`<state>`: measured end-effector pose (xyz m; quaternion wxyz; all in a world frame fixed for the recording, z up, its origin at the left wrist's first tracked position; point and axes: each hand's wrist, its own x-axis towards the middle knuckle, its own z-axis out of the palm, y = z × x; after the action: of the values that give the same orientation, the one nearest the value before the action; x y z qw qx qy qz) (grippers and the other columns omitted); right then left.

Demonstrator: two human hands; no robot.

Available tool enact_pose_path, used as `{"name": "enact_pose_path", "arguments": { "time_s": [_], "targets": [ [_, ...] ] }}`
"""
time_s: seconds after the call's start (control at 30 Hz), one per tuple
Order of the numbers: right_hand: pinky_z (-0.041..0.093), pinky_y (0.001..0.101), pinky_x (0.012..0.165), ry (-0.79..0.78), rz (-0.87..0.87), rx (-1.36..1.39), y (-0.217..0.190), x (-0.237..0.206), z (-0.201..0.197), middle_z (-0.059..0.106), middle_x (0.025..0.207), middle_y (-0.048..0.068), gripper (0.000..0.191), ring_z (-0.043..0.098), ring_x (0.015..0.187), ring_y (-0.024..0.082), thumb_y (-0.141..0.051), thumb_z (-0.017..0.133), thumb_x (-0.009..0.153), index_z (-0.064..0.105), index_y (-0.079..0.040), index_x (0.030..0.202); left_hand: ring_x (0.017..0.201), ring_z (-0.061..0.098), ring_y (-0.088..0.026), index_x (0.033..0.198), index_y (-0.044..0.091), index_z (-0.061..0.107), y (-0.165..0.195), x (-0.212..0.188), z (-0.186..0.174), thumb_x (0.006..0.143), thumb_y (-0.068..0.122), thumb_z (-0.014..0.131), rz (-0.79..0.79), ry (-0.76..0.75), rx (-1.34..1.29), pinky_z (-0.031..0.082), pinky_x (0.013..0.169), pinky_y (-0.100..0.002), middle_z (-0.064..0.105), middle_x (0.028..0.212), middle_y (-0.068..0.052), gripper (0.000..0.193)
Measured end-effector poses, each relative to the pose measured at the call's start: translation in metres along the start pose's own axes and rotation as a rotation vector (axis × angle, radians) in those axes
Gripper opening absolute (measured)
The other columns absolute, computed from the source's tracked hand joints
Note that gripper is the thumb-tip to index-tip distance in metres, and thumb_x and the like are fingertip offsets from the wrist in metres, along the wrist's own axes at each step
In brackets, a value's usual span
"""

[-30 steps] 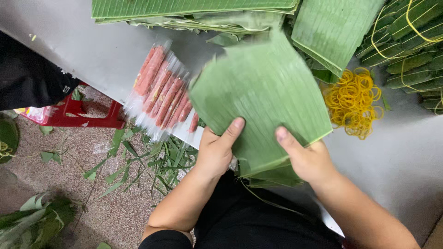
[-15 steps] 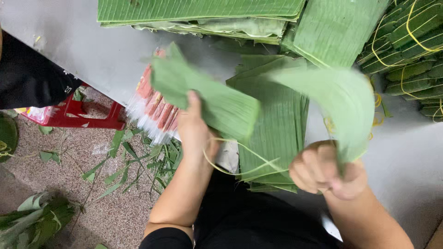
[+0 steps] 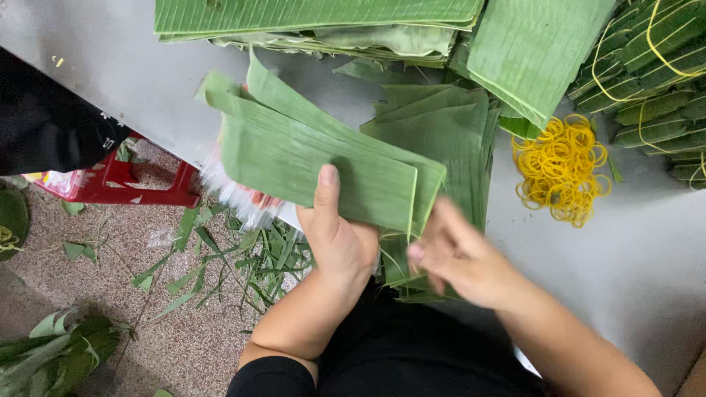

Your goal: The person wraps meat rolls in banana leaves. They fold a banana leaf sheet around a plastic-wrapped meat roll, roll it into a tight cylinder, secure it with yellow rubber bands, and set the finished roll aside with others, repeating the process for several rolls.

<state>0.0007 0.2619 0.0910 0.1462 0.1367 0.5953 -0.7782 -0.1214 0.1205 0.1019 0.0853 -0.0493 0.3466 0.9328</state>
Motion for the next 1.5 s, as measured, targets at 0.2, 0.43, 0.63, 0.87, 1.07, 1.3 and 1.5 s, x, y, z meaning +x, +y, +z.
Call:
{"name": "enact_pose_path", "arguments": {
  "time_s": [0.2, 0.43, 0.63, 0.87, 1.07, 1.3, 1.5],
  "targets": [
    [0.024, 0.0275, 0.040, -0.153, 0.147, 0.951, 0.018, -0.013, -0.013, 0.030, 0.061, -0.004, 0.014, 0.031, 0.048, 0.010, -0.009, 0.044, 0.102, 0.057, -0.005, 0.105, 0.106, 0.059, -0.021, 0.123, 0.008, 0.057, 0.004, 0.022, -0.022, 0.114, 0.021, 0.060, -0.099, -0.057, -0.236, 0.050, 0.098, -0.038, 0.061, 0.114, -0.006, 0.016],
    [0.036, 0.0220, 0.050, 0.516, -0.559, 0.918, -0.065, -0.019, -0.071, 0.038, 0.062, -0.005, 0.025, 0.039, 0.052, 0.007, -0.018, 0.043, 0.116, 0.045, -0.014, 0.091, 0.126, 0.063, -0.034, 0.134, 0.002, 0.056, 0.125, 0.066, -0.076, 0.101, 0.030, 0.062, 0.378, 0.327, 0.171, 0.053, 0.112, -0.057, 0.063, 0.127, -0.017, 0.043],
    [0.053, 0.0532, 0.071, -0.187, -0.280, -1.117, -0.062, 0.035, 0.061, 0.070, 0.095, 0.017, 0.026, 0.067, 0.087, 0.037, -0.039, 0.061, 0.093, 0.069, -0.014, 0.095, 0.106, 0.071, -0.028, 0.145, 0.009, 0.055, 0.192, 0.055, -0.088, 0.107, 0.032, 0.055, 0.340, -0.374, -0.023, 0.059, 0.089, -0.045, 0.069, 0.132, -0.014, 0.044],
    [0.054, 0.0384, 0.098, -0.171, -0.574, -0.459, -0.059, 0.023, 0.040, 0.065, 0.131, 0.016, 0.062, 0.065, 0.118, 0.027, -0.040, 0.062, 0.100, 0.049, -0.002, 0.148, 0.092, 0.075, -0.024, 0.128, 0.010, 0.063, 0.140, 0.002, -0.082, 0.087, 0.004, 0.069, 0.007, -0.298, 0.358, 0.065, 0.072, -0.037, 0.073, 0.109, -0.009, 0.041],
    [0.060, 0.0397, 0.086, 0.361, -0.042, -0.389, -0.059, 0.019, 0.022, 0.082, 0.101, 0.011, 0.021, 0.077, 0.091, 0.027, -0.016, 0.074, 0.094, 0.081, -0.002, 0.108, 0.107, 0.067, -0.016, 0.129, -0.005, 0.065, 0.014, -0.034, -0.067, 0.094, 0.004, 0.073, -0.680, -0.656, 0.638, 0.055, 0.098, -0.035, 0.072, 0.114, -0.010, 0.037],
    [0.050, 0.0450, 0.104, -0.132, -0.955, -1.049, -0.085, 0.004, 0.000, 0.076, 0.115, 0.011, 0.040, 0.070, 0.116, 0.029, -0.031, 0.078, 0.079, 0.075, -0.007, 0.111, 0.107, 0.068, -0.022, 0.126, 0.000, 0.063, -0.012, -0.037, -0.060, 0.093, 0.044, 0.057, -0.925, -0.077, -0.100, 0.055, 0.095, -0.037, 0.074, 0.117, -0.011, 0.056],
    [0.053, 0.0426, 0.097, -0.052, -0.925, -0.883, -0.059, -0.001, -0.021, 0.073, 0.109, 0.010, 0.058, 0.070, 0.107, 0.027, -0.049, 0.080, 0.072, 0.072, -0.006, 0.111, 0.098, 0.066, -0.013, 0.123, 0.002, 0.068, 0.001, -0.032, -0.038, 0.104, 0.023, 0.063, -0.685, -0.538, 0.755, 0.056, 0.088, -0.035, 0.075, 0.108, -0.005, 0.029]
  ]
}}
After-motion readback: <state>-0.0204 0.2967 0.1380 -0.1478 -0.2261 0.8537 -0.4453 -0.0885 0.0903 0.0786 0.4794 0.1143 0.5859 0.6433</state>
